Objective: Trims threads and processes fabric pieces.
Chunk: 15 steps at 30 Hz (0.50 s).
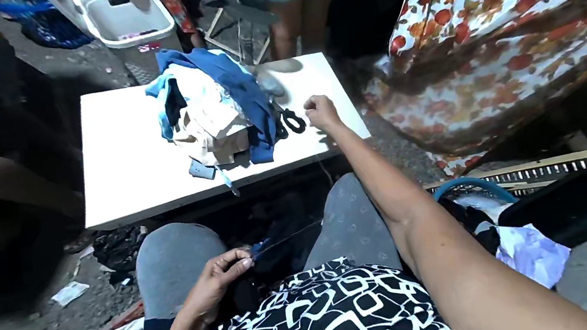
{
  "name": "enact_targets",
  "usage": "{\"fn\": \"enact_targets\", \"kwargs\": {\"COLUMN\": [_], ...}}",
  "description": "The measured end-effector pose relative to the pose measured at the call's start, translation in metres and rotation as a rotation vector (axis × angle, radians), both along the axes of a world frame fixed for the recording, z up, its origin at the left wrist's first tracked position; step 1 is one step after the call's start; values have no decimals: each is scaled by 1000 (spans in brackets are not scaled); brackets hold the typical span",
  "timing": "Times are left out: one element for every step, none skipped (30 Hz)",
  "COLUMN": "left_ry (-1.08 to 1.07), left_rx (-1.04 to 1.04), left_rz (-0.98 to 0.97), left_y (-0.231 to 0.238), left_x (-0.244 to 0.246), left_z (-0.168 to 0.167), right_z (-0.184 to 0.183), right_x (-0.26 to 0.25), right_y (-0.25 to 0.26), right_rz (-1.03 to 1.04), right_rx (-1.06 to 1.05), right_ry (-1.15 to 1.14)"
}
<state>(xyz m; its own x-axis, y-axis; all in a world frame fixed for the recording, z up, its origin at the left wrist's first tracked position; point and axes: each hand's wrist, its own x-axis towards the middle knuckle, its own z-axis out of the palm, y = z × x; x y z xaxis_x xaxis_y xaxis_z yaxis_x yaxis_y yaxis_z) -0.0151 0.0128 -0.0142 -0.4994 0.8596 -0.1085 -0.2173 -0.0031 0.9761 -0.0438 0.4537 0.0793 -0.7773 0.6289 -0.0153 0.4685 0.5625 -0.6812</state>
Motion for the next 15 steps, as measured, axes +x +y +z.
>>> {"fn": "enact_targets", "kwargs": {"left_ry": [14, 65, 153, 271, 392, 486, 556, 619, 687, 750, 802, 833, 837, 813, 759], "left_rx": [-2, -13, -35, -69, -106, -141, -180, -232, -289, -348, -401, -451, -497, -543, -578], "left_rz": [61, 114, 146, 159, 162, 165, 169, 173, 171, 164, 150, 134, 114, 94, 75], "left_y": [-1, -1, 0, -1, -2, -3, -4, -5, -6, -7, -8, -8, -9, -9, -9], "left_x": [1, 2, 0, -2, -5, -8, -11, -12, -14, -15, -15, -15, -14, -12, -11], "left_z": [2, 4, 6, 8, 13, 18, 25, 32, 39, 47, 55, 64, 72, 78, 83], "right_z": [-3, -7, -13, -19, -26, -32, -39, -47, -53, -58, -59, -59, -58, -58, -57], "right_x": [10, 19, 28, 36, 43, 49, 54, 59, 61, 63, 62, 61, 60, 59, 57], "right_y": [2, 4, 8, 11, 14, 16, 18, 19, 19, 19, 19, 18, 16, 14, 11], "right_rz": [-59, -108, -142, -160, -165, -156, -134, -113, -103, -103, -108, -117, -125, -131, -138], "right_rx": [115, 200, 251, 284, 300, 301, 308, 323, 342, 358, 367, 372, 375, 378, 377], "right_ry": [-60, -145, -234, -316, -383, -429, -452, -451, -438, -419, -398, -392, -402, -421, -451]}}
